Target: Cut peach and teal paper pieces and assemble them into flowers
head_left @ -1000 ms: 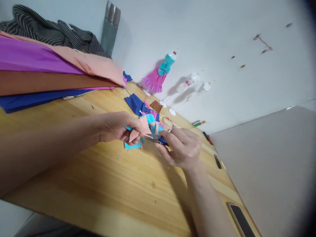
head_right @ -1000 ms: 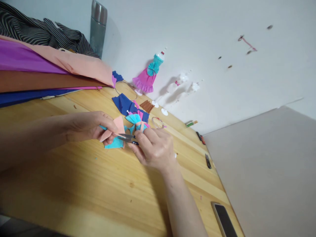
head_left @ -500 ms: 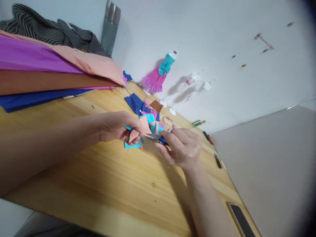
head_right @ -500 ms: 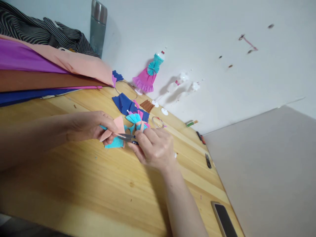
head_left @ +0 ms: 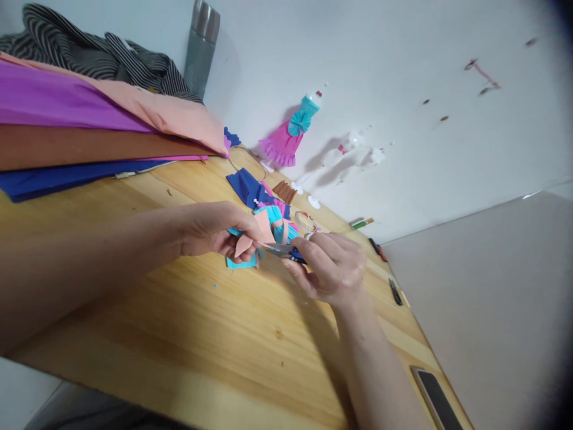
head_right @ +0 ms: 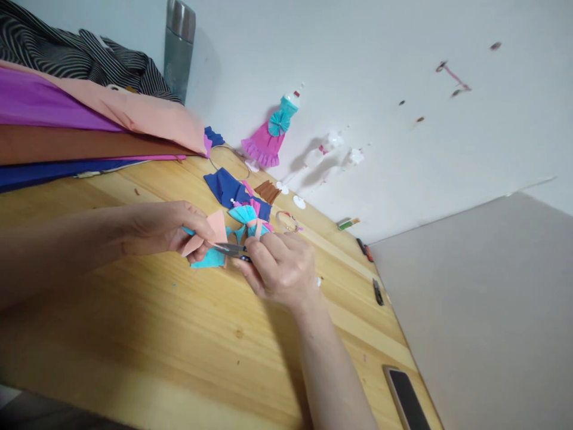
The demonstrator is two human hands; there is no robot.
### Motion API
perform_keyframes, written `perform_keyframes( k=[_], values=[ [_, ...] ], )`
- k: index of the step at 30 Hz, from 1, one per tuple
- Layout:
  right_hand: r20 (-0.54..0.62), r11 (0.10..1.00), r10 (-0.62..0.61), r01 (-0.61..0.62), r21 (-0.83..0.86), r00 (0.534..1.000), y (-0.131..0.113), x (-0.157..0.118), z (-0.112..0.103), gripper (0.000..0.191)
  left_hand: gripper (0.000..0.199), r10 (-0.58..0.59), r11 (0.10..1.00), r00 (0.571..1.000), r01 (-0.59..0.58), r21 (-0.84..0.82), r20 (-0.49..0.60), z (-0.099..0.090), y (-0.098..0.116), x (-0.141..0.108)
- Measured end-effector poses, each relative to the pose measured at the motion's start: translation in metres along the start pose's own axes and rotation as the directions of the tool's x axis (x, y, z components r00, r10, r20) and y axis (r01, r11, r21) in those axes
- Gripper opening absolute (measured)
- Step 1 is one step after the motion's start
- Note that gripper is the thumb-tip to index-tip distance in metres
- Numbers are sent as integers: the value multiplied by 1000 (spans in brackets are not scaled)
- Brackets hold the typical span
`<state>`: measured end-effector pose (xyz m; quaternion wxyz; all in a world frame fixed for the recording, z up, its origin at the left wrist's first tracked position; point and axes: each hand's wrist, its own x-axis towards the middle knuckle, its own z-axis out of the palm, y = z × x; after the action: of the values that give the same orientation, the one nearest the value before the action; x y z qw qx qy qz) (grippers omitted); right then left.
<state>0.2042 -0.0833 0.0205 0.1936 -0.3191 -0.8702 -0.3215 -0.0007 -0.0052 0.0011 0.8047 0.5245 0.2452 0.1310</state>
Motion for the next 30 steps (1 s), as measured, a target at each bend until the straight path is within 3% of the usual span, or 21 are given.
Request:
perform_keyframes(
  k=[9,30],
  values=[
    [18,1000,2,-2,-16,1000,1,-1,0,31,36,-28,999,998,27,-28,-48,6,7,-3],
    [1,1000,4,-4,4,1000,1,-1,1,28,38,-4,1000,1000,4,-8,-27,4,4,-3]
  ],
)
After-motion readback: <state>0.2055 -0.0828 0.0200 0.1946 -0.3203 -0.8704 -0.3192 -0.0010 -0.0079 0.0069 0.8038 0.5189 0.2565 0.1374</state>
